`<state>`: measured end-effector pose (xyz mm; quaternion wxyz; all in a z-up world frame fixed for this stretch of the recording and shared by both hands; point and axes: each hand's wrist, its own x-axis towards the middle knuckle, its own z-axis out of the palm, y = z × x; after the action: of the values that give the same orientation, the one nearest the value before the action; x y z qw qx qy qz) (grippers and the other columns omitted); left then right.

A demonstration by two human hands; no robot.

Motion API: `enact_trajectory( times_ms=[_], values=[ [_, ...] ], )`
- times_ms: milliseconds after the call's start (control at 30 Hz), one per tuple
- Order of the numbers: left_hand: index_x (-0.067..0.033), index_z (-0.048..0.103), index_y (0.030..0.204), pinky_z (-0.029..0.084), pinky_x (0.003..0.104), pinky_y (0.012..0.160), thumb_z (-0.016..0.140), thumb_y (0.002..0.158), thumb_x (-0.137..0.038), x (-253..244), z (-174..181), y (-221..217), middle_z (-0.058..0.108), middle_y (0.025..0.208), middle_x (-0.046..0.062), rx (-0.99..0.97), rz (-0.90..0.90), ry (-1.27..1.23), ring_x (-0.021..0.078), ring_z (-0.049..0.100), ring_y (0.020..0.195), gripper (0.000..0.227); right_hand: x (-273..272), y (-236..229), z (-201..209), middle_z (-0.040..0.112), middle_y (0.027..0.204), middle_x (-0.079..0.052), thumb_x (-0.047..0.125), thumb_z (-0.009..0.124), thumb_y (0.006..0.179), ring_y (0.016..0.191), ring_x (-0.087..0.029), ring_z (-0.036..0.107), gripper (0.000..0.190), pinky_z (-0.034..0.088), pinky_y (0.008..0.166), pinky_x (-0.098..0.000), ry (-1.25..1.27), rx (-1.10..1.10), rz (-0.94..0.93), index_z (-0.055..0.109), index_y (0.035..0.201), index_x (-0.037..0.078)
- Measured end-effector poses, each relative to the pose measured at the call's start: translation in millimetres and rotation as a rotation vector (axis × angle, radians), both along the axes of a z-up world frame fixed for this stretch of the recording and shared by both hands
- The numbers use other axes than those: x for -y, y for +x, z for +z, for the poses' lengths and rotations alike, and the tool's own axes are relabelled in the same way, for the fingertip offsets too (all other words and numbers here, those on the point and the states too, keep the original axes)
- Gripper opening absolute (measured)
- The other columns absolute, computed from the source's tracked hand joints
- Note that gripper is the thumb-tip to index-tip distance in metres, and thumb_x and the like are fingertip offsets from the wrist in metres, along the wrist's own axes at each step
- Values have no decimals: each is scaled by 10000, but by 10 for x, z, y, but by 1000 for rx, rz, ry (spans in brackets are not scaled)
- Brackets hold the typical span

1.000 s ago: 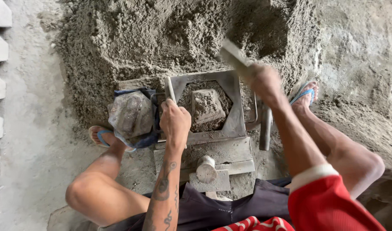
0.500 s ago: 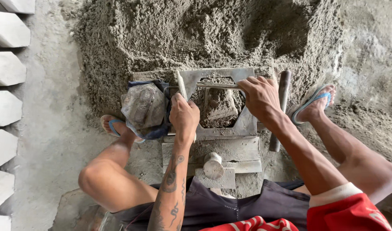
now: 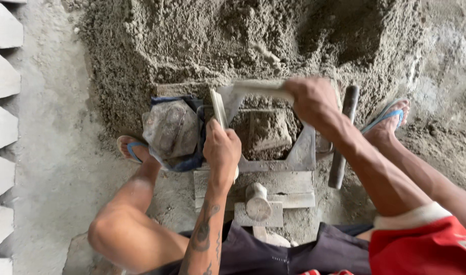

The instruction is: The person manually fills a hexagonal metal mold with a sand and cement mixture, packs it down by hand and with a metal rod, and levels the top surface with a rectangular tool.

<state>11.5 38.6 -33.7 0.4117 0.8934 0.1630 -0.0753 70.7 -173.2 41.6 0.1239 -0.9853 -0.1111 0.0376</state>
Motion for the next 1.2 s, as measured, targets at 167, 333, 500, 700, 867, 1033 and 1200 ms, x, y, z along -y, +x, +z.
enact_trajectory(
  times_ms=[167,333,500,700,867,1033,1200],
  values=[
    [58,512,1239,550,422,518,430,945,-57,-47,14,418,599,1091,205,16,-80,64,321,645,693,327,546,742,-396,589,682,-7,91,474,1109,571,-190,504,286,426,524,-358,-122,-22,-249,644,886,148],
    [62,559,1300,606,516,730,402,915,-35,-172,287,1392,625,1211,228,103,-225,204,416,711,972,427,474,676,-169,717,765,-33,160,561,963,778,-318,723,193,573,818,-469,-234,-3,-111,723,906,248],
    [49,645,1213,588,393,580,423,952,7,-185,-410,2437,673,1054,232,239,-518,474,295,714,781,346,1148,1397,-967,686,873,38,141,521,1007,974,-236,679,167,468,925,-439,-552,94,-159,653,976,239],
    [-52,677,1195,590,523,764,581,876,-107,125,-2343,2818,717,1091,164,-23,-970,688,352,720,991,338,564,1894,-2098,734,787,0,284,625,926,762,-247,682,141,531,701,-411,-670,-67,82,727,839,326],
    [-147,659,1224,508,563,922,573,900,-253,-19,-2220,2871,646,1185,137,-104,-888,555,354,603,1168,351,643,1944,-2057,666,1188,-2,347,671,921,1144,-256,600,296,409,960,-481,-473,-248,98,666,1204,262],
    [-66,626,1346,425,470,1084,480,1034,-224,-318,-732,1828,615,1320,174,410,-612,87,324,575,1252,379,590,791,-1036,589,1379,-183,253,774,921,1267,-437,554,537,434,1040,-590,445,12,-96,592,1395,80],
    [7,407,1536,224,527,1223,244,1115,-298,-310,-396,207,335,1625,232,536,-367,-171,454,281,1476,545,308,-890,-805,588,1390,-277,195,383,1128,1350,-401,525,386,413,1122,-512,817,364,-354,580,1359,-42]
  ],
)
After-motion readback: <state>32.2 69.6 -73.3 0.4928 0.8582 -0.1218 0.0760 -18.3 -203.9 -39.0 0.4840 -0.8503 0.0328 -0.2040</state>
